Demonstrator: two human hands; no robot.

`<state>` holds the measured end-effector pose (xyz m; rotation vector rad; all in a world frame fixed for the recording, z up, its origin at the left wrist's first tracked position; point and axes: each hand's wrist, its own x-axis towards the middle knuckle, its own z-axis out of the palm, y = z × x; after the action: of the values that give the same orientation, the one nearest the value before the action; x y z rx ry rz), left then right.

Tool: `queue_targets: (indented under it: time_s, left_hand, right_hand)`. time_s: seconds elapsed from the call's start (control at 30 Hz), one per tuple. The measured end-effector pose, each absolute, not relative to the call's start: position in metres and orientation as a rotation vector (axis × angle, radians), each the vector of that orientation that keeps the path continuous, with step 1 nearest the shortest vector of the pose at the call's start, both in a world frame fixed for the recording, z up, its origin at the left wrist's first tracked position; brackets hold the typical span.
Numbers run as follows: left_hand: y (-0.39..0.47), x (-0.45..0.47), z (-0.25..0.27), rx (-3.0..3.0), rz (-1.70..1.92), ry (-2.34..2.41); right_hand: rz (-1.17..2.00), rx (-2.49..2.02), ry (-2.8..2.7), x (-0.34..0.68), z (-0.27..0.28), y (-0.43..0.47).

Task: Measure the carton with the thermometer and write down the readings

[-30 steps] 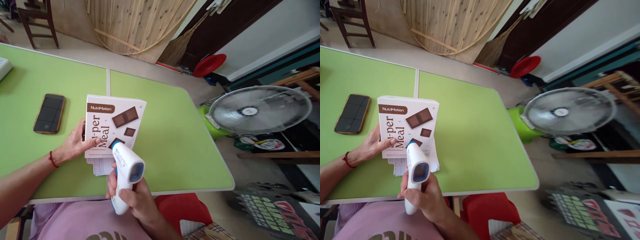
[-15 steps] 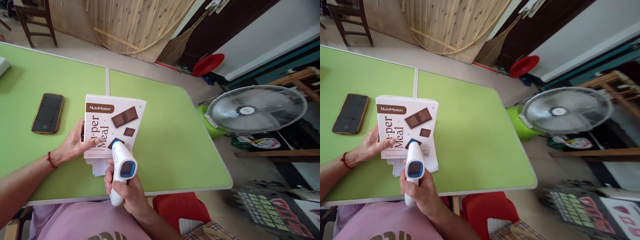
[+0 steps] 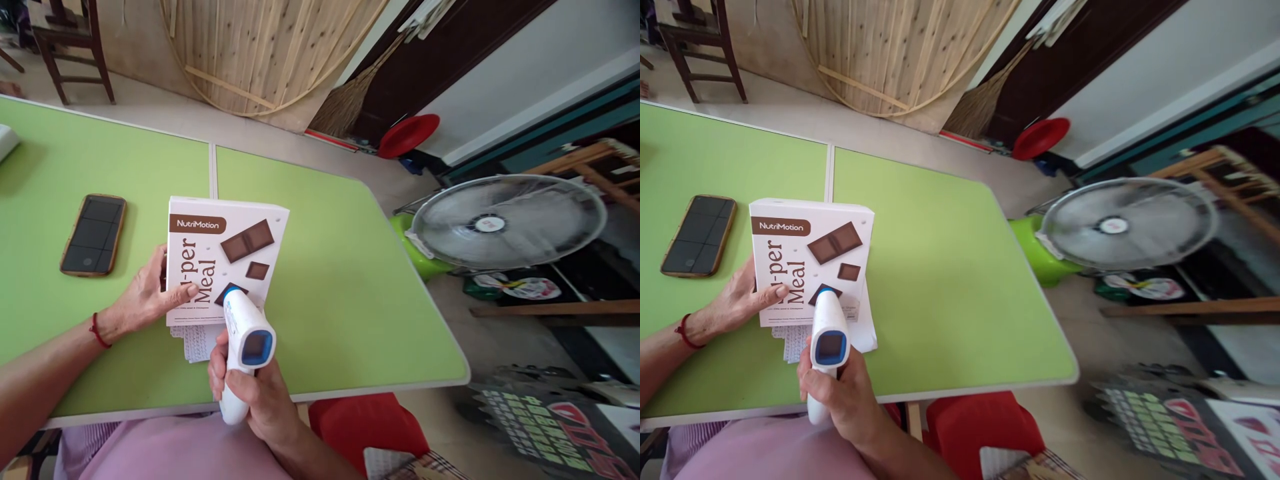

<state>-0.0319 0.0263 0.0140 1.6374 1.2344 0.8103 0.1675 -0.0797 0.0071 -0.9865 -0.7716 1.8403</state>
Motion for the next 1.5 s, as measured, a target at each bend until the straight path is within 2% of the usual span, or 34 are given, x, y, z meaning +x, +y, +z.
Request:
queue_targets:
  time_s: [1.5]
  left_hand:
    - [0.0312, -0.0343, 0.0142, 1.670, 0.776, 1.220]
  right_hand:
    - [1.849, -0.939, -0.744, 0.1654, 0.0110, -0.0772]
